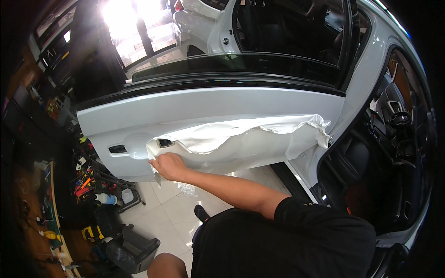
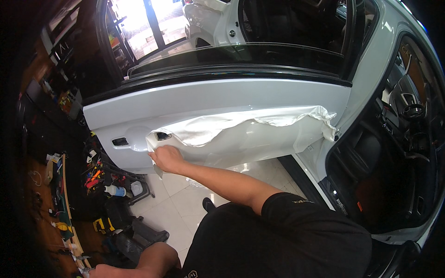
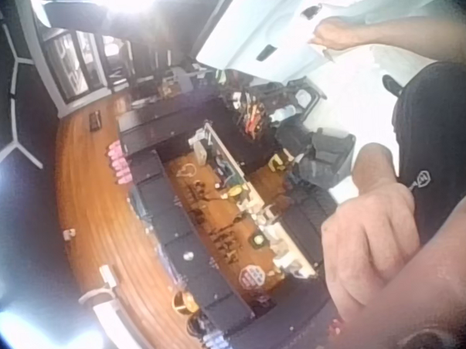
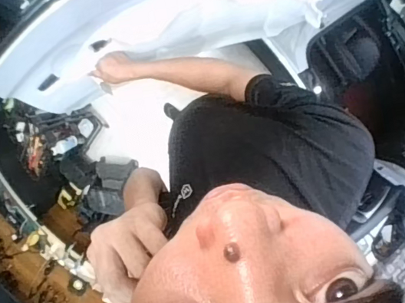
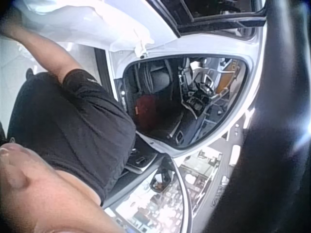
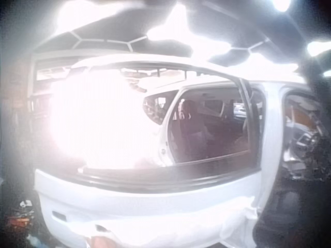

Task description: The person applies a white vinyl wrap to the exterior of a car door, smoothing it by hand and using a squeegee to remove air bubbles. They then use a utility knife to trim excess material around the door handle and edges.

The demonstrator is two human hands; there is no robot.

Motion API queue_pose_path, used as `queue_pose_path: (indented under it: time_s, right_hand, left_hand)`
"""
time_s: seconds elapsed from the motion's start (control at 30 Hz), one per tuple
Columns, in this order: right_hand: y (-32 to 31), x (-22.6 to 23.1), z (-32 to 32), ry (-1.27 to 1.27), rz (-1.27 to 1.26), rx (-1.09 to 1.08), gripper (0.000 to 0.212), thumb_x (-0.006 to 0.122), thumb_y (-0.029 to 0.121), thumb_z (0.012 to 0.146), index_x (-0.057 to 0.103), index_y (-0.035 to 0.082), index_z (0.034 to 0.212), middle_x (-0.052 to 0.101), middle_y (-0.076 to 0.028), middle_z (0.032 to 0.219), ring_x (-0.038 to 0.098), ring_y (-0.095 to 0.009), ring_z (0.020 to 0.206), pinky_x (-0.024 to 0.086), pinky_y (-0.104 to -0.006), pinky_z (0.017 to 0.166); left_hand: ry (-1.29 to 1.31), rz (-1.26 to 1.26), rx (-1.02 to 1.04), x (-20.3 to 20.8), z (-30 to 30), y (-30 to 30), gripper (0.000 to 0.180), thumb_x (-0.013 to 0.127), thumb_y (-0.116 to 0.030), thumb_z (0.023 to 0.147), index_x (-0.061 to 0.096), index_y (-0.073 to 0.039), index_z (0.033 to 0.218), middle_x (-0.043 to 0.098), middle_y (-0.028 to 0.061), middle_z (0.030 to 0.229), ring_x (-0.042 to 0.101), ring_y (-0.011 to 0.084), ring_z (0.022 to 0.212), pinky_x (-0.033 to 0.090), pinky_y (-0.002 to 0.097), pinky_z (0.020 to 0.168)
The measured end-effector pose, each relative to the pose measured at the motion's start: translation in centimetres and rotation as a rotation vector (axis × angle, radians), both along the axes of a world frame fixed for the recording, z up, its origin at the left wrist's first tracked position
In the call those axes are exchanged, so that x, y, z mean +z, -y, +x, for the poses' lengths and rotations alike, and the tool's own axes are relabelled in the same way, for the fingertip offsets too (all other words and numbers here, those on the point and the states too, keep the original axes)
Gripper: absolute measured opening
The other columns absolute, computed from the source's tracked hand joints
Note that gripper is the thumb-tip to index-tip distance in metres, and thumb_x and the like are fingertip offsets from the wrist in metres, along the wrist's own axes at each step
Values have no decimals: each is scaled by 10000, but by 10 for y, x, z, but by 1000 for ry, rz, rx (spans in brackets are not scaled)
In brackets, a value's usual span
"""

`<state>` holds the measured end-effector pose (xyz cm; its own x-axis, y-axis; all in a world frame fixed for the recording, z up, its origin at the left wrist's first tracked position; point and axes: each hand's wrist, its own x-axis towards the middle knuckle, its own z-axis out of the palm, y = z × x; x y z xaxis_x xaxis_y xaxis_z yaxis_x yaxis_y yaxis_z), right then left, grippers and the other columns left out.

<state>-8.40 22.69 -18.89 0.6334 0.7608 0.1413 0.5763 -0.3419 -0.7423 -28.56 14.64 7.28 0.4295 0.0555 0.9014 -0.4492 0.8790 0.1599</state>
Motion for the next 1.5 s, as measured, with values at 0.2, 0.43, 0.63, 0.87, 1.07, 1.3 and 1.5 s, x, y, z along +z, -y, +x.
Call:
queue_pose_path:
  time_s: [0.2, 0.43, 0.63, 0.87, 1.07, 1.3, 1.5]
  right_hand:
    - [4, -3, 3, 3, 10, -15, 538, 521, 378, 1000, 684, -55, 726, 663, -293, 770, 658, -471, 782, 507, -552, 765]
    - [-1, -5, 2, 24, 25, -31, 524, 535, 373, 992, 682, -47, 717, 657, -290, 756, 655, -467, 763, 504, -552, 742]
    - [-4, -12, 2, 27, 19, -68, 572, 506, 422, 996, 668, -31, 687, 640, -266, 713, 632, -456, 722, 485, -552, 726]
    - [-4, -9, 2, 19, -81, -69, 604, 484, 458, 1009, 673, -14, 682, 638, -253, 692, 629, -449, 692, 474, -555, 675]
    - [-17, -28, 6, 65, -166, -51, 640, 491, 501, 1007, 660, -20, 676, 621, -259, 655, 624, -437, 639, 443, -555, 636]
    - [-19, -6, -10, -476, -7, -260, 581, 541, 434, 1020, 500, 76, 564, 460, 7, 505, 454, -110, 449, 357, -306, 441]
    - [-74, 6, -106, -557, -366, 241, 507, 561, 395, 1014, 565, 56, 636, 500, -7, 559, 469, -127, 519, 376, -322, 500]
  left_hand:
    - [-4, -9, -8, 0, 5, 0, 240, 495, 64, 872, 712, 6, 788, 666, 94, 814, 545, 157, 532, 428, 321, 483]
    - [-2, -8, 35, 1, 4, 1, 250, 489, 62, 877, 709, -1, 776, 656, 73, 806, 535, 138, 529, 432, 311, 482]
    - [-92, -15, 206, -11, -7, -14, 273, 488, 63, 882, 733, -27, 802, 650, 56, 815, 549, 139, 551, 439, 310, 486]
    - [-133, -39, 404, -18, -21, -64, 197, 572, 10, 896, 756, -39, 846, 659, 84, 838, 586, 190, 592, 475, 326, 506]
    - [-174, 150, 820, -96, -64, -169, 85, 654, -95, 904, 659, -22, 947, 616, 143, 839, 626, 299, 721, 509, 411, 569]
    - [-1652, 413, 817, -245, -112, -281, 211, 687, -187, 933, 700, -11, 1050, 683, 85, 926, 647, 179, 845, 521, 310, 758]
    - [-1681, 985, 793, -313, -124, -346, 321, 677, -279, 950, 681, 5, 1099, 721, 147, 1016, 692, 246, 938, 539, 355, 862]
